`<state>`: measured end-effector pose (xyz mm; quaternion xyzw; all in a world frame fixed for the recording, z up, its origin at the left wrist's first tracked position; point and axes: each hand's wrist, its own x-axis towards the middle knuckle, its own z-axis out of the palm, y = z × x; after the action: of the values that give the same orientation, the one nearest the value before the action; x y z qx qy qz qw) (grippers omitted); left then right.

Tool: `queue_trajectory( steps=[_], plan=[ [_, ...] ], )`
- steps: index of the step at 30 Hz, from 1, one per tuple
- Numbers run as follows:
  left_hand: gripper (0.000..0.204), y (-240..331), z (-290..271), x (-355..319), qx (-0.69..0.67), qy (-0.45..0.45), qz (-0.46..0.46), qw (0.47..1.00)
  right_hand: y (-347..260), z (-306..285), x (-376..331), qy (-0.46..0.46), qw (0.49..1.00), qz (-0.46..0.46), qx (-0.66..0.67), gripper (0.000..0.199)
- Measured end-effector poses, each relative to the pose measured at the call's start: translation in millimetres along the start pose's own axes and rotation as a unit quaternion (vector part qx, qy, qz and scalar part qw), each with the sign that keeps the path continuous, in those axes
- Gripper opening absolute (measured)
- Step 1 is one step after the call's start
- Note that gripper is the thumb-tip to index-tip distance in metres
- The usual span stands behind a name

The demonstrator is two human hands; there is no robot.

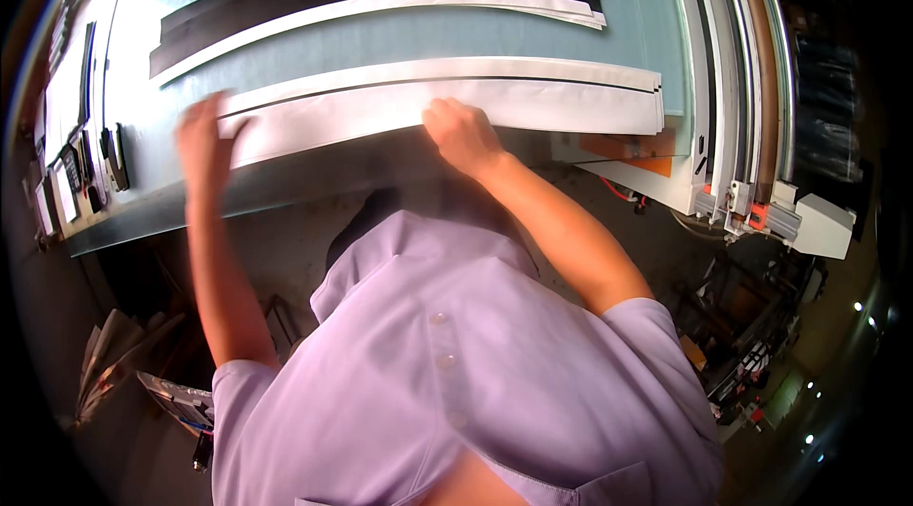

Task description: The person applies white adhesive tape to the edges of long, dark rectangular strips. They pick up each strip, align the tape along the edge, and smooth it down with their fingers. The strips are handled one at a time and placed back on the table after taping.

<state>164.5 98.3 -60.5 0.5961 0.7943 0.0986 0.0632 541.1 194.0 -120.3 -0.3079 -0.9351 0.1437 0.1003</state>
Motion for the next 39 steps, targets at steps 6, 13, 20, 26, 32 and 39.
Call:
queue_trajectory(
  steps=[6,13,20,26,32,39],
  plan=[
    [0.015,159,79,-27,-0.055,-0.067,0.070,0.994,9,4,18,0.051,0.994,0.057,0.077,0.014],
    [0.010,155,78,-24,-0.064,-0.047,0.112,0.991,80,-20,-70,0.077,0.992,0.094,-0.040,0.005],
    [0.009,152,78,-9,-0.050,-0.084,0.116,0.988,124,-47,-81,0.016,0.993,0.049,0.107,0.018],
    [0.010,158,67,1,-0.052,-0.127,0.101,0.985,211,-81,-139,0.049,0.987,0.151,0.003,0.018],
    [0.012,153,72,8,-0.047,-0.127,0.091,0.987,235,-111,-130,-0.082,0.975,0.173,0.112,0.018],
    [0.017,155,72,16,-0.038,-0.170,0.055,0.983,286,-126,-175,-0.023,0.974,0.225,0.032,0.018]
  ],
)
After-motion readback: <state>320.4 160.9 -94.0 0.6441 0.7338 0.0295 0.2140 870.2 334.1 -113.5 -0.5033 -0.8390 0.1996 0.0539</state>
